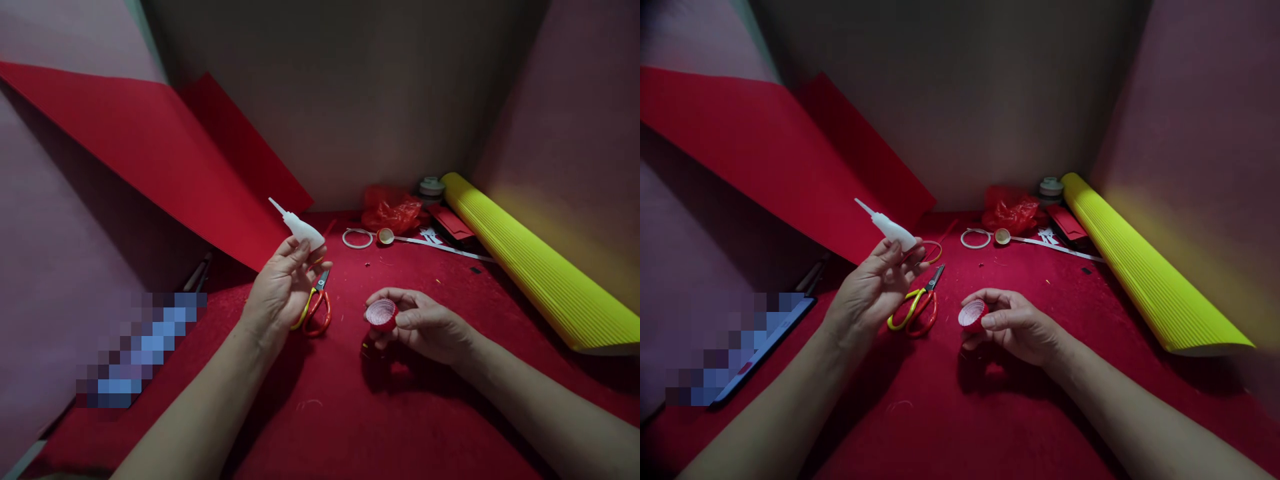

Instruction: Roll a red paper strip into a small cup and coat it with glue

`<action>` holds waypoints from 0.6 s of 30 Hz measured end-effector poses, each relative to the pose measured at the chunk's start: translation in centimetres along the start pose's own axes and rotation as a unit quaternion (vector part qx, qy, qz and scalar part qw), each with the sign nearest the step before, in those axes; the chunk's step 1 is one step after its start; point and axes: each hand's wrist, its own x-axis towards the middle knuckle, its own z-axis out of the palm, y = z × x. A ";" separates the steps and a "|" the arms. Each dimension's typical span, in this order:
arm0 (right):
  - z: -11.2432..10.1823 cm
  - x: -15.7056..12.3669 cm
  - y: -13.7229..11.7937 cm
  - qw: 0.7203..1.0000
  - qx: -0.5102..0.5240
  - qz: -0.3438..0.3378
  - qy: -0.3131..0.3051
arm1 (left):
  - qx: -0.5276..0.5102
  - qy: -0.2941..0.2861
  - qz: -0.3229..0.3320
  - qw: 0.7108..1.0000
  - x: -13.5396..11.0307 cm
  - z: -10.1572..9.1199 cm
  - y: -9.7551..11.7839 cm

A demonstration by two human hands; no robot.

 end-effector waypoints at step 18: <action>-0.3 0.2 0.1 1.000 -0.010 0.000 -0.003 | 0.106 -0.040 0.073 0.991 0.1 0.5 1.1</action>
